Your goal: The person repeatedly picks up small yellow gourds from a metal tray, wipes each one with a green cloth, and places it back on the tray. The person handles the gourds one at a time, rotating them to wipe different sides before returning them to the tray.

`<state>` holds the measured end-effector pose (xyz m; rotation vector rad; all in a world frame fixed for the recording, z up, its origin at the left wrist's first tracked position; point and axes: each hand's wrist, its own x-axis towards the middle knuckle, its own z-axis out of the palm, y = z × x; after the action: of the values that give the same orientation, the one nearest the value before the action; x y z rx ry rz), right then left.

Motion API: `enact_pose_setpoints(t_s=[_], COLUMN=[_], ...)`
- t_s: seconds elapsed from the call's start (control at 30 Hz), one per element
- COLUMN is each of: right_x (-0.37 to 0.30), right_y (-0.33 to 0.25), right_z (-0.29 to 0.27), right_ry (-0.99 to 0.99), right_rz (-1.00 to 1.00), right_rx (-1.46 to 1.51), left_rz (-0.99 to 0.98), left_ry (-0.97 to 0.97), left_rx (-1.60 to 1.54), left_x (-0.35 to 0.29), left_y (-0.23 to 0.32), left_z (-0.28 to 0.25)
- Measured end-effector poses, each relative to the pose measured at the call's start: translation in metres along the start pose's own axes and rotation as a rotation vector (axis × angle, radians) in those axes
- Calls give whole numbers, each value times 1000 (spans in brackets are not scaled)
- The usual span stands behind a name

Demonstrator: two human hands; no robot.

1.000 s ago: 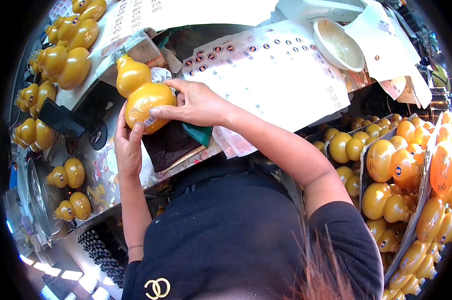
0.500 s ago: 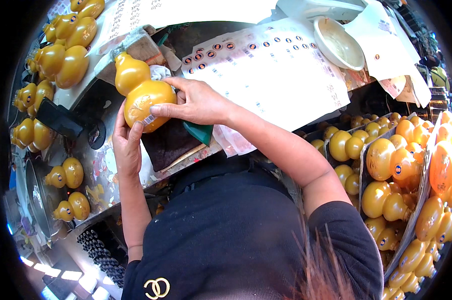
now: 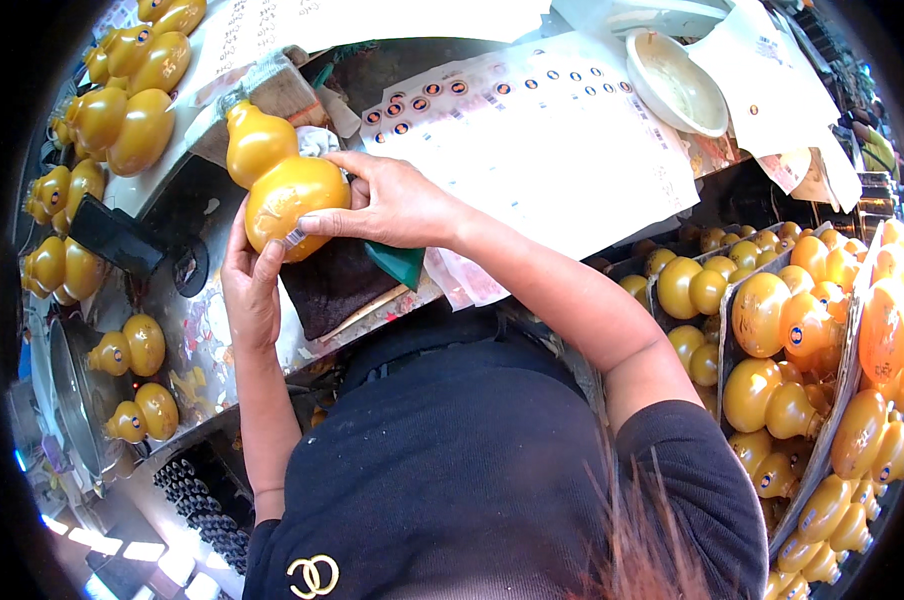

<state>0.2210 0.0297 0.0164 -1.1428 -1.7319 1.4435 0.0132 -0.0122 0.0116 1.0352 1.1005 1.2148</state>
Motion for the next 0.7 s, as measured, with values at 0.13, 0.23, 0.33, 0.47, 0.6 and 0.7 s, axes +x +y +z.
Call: enact_pose_setpoints(t_s=[0.13, 0.23, 0.33, 0.47, 0.6, 0.7], right_x=[0, -2, 1, 3, 4, 1], right_y=[4, 1, 4, 11, 10, 4], right_z=[2, 0, -1, -1, 2, 7], right_ry=[8, -4, -1, 34, 76, 88], right_rz=[-23, -32, -20, -50, -40, -36], right_rx=[-18, 1, -28, -79, -45, 41], left_rz=[11, 21, 28, 47, 57, 52], left_ry=[-2, -20, -48, -76, -73, -57], left_rx=[9, 21, 37, 57, 66, 101], left_x=[-1, 0, 3, 5, 7, 1], left_y=[0, -2, -2, -6, -9, 3], left_z=[0, -2, -5, -9, -14, -11])
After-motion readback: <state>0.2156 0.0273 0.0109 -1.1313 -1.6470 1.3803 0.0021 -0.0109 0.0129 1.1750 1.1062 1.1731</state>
